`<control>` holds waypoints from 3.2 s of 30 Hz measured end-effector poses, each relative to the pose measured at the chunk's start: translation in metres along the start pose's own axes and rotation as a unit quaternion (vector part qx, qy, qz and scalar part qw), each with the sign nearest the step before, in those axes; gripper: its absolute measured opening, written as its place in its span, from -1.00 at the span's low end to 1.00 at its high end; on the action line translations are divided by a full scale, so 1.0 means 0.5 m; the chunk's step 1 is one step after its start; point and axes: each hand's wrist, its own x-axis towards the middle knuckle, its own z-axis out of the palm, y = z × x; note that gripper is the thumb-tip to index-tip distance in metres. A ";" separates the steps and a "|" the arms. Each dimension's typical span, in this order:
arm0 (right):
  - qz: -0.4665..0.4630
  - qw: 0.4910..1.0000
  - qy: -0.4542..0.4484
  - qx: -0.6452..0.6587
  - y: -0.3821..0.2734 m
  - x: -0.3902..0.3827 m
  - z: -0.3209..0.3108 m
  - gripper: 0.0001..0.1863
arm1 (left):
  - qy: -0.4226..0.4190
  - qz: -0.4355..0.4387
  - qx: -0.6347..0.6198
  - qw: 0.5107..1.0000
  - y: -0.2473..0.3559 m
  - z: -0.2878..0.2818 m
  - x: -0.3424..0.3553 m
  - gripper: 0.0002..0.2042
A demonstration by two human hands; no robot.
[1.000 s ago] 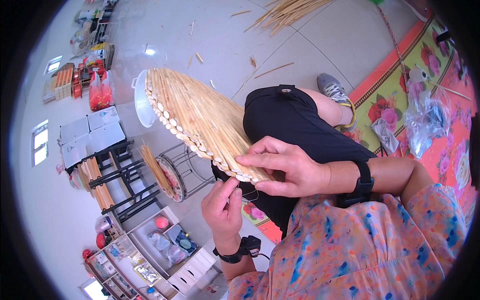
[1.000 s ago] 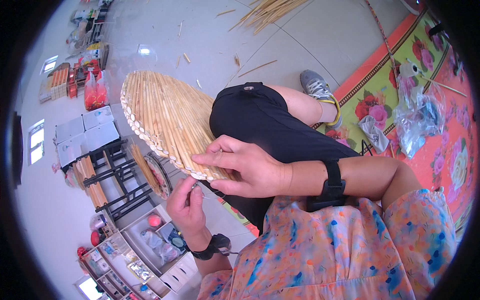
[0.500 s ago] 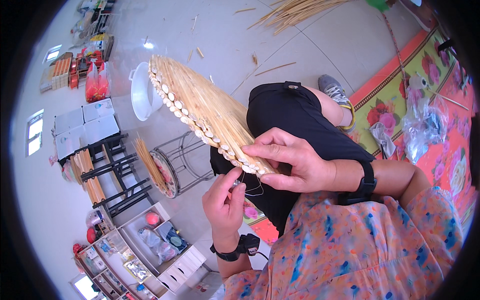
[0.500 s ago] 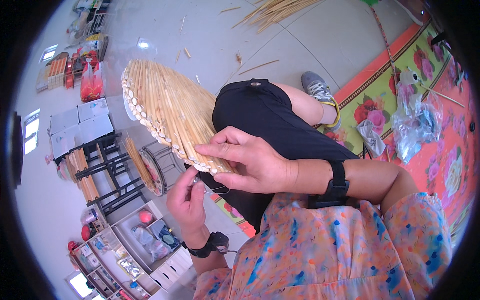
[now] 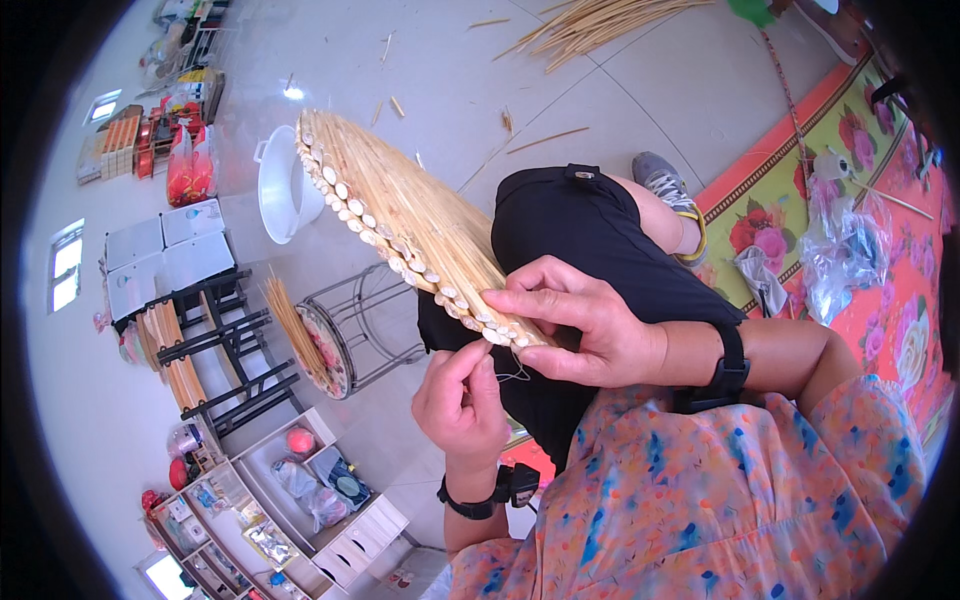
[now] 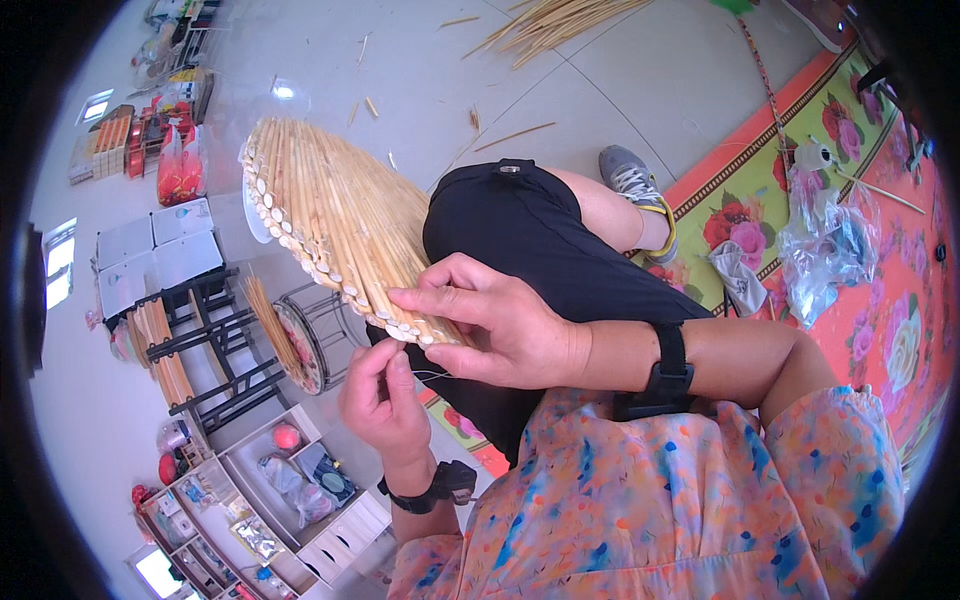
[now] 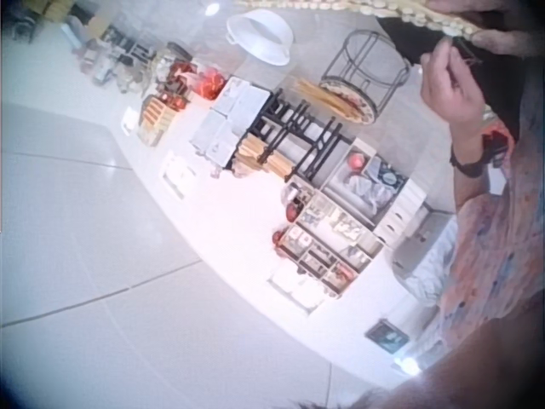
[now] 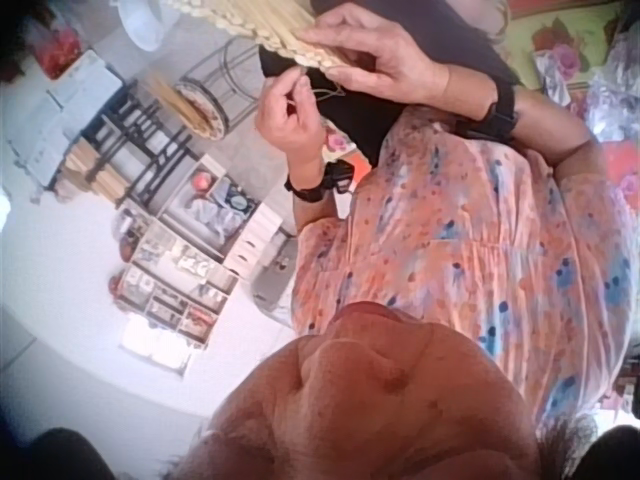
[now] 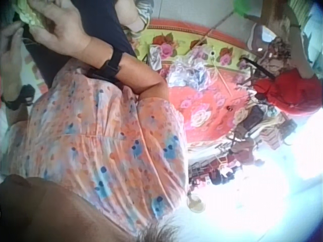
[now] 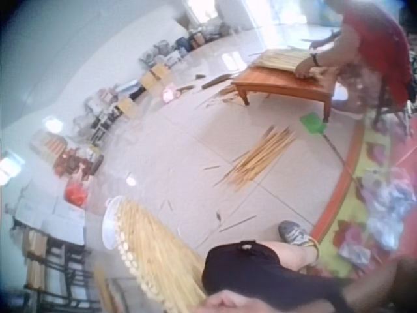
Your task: The person weaves thin wooden strips into a circular fan shape using a needle and thread, then uses a tool to cut off the excess ends of the strips along the border.
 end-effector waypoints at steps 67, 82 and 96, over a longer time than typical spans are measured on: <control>-0.029 0.999 0.015 -0.015 0.011 -0.001 0.003 -0.41 | -0.001 0.001 0.029 1.000 -0.029 -0.007 -0.021 -0.90; -0.033 0.999 0.028 -0.005 0.012 0.001 0.008 -0.41 | 0.025 0.001 0.018 1.000 -0.029 0.003 -0.015 -0.88; -0.014 1.000 0.017 -0.007 0.004 0.002 0.005 -0.40 | 0.011 0.027 0.040 0.999 -0.026 -0.003 -0.007 -0.86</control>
